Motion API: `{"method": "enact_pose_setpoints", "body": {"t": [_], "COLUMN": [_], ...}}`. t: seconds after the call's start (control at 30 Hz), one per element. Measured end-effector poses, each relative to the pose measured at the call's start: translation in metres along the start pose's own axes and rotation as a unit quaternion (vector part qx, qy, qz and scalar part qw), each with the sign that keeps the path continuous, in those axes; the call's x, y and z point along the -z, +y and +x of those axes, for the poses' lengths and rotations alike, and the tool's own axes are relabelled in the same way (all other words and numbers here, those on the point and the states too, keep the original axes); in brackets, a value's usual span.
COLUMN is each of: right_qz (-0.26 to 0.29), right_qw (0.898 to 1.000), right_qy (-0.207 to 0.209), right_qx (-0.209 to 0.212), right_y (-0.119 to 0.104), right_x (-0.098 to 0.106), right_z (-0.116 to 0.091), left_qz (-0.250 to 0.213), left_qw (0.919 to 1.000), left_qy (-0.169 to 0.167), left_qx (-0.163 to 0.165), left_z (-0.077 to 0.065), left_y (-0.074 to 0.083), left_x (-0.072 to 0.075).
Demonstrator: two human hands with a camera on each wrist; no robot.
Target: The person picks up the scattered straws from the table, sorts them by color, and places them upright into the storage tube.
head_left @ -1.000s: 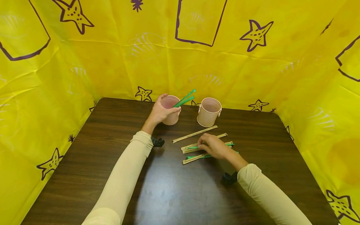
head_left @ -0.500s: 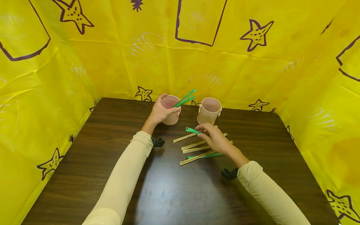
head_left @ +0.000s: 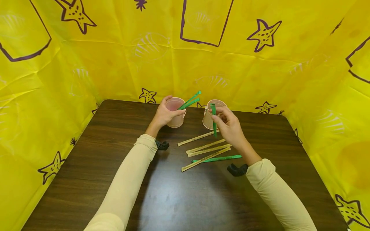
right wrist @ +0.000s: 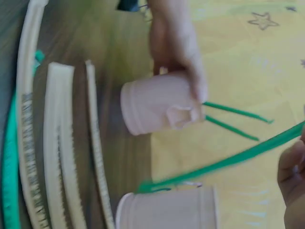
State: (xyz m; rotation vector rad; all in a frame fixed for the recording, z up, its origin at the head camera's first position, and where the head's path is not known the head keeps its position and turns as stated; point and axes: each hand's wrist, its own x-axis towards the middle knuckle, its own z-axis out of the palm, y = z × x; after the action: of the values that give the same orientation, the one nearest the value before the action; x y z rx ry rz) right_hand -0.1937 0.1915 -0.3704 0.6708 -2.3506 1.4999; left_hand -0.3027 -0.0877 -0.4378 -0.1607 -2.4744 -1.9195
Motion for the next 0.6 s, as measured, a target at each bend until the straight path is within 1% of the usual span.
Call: {"method": "enact_pose_setpoints", "body": {"t": [0.1,0.2,0.27,0.4,0.6], "right_qz": [0.067,0.135,0.168,0.203,0.235], "right_qw": [0.997,0.986,0.978,0.967,0.956], "right_qy": [0.048,0.096,0.121,0.154,0.174], "right_qx": [-0.013,-0.012,-0.008,0.001,0.001], "right_y": [-0.007,-0.012,-0.014,-0.014,-0.013], "right_x": [0.001,0.0,-0.001,-0.006,-0.015], "right_z": [0.007,0.014,0.017,0.023,0.031], "left_qz": [-0.001,-0.002,-0.002,-0.003,-0.007], "left_qw": [1.0,1.0,1.0,1.0,1.0], "left_qy": [0.0,0.0,0.001,0.002,0.001], "left_qx": [0.0,0.001,0.002,0.003,0.002], "left_z": [0.0,0.0,0.0,0.001,0.002], "left_y": [0.0,0.001,0.0,0.0,-0.001], "left_x": [0.0,0.0,0.0,0.0,0.0]}}
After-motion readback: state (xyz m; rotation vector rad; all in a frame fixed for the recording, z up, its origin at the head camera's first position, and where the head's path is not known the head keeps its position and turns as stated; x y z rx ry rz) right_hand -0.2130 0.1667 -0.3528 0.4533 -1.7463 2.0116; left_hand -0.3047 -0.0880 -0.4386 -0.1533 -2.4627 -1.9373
